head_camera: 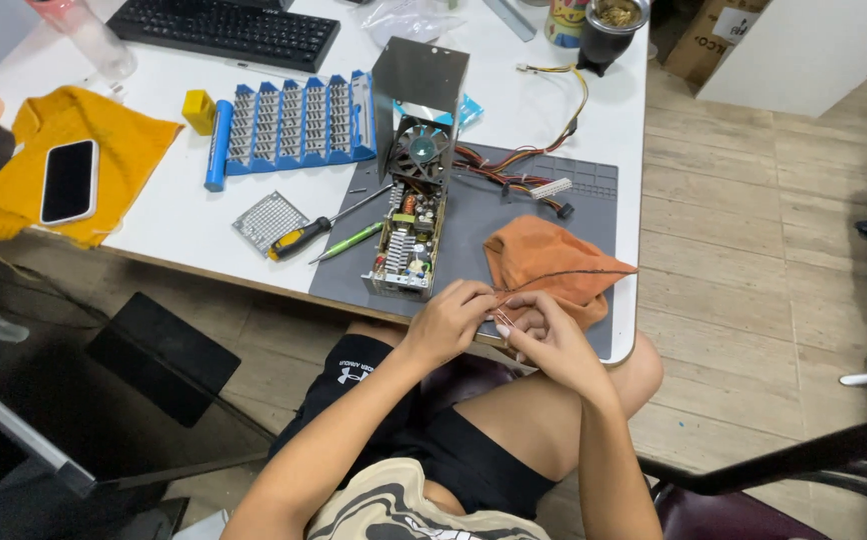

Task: The person cleans the interior of a computer power supply unit using a brush. They hold the unit with one hand and use the brush with the other to remove dust from the fan and circuit board.

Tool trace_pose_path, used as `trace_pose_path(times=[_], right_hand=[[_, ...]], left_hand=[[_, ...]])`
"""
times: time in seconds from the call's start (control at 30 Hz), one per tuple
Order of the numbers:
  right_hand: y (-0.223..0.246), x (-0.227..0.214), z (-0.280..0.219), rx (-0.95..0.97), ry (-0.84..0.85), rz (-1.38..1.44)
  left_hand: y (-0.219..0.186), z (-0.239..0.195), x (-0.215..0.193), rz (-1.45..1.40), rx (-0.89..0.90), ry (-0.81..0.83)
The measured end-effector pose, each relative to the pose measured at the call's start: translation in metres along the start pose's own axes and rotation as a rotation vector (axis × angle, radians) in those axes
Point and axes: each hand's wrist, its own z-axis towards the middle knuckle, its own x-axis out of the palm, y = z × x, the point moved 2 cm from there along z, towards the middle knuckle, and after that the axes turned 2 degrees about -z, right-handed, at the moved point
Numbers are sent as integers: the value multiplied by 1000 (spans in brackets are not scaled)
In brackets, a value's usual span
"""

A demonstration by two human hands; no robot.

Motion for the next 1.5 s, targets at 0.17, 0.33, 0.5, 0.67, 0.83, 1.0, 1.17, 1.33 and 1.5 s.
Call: trace_pose_path(times=[0.17, 0.33, 0.5, 0.67, 0.83, 1.0, 1.17, 1.33, 1.5], right_hand=[[-11, -23, -23, -91, 157, 284], [18, -37, -46, -21, -89, -327], [32, -38, -50, -81, -293, -237], [32, -13, -46, -194, -523, -101], [25, 25, -22, -270, -684, -357], [-2, 46, 14, -188, -800, -684], [-19, 56, 29, -140, -956, -858], [-36, 68, 26, -289, -977, -751], [8, 52, -37, -349, -1022, -188]], left_hand=[[-3, -3, 3, -17, -44, -41], [-3, -1, 2, -63, -82, -103], [-9, 1, -4, -86, -100, -203], [-16, 7, -5, -2, -54, -323], [-8, 0, 7, 159, -99, -389], [-13, 6, -4, 144, -32, -357], [-13, 5, -4, 80, 22, -258], [-20, 12, -17, 85, 30, -191], [-12, 6, -11, 79, 43, -211]])
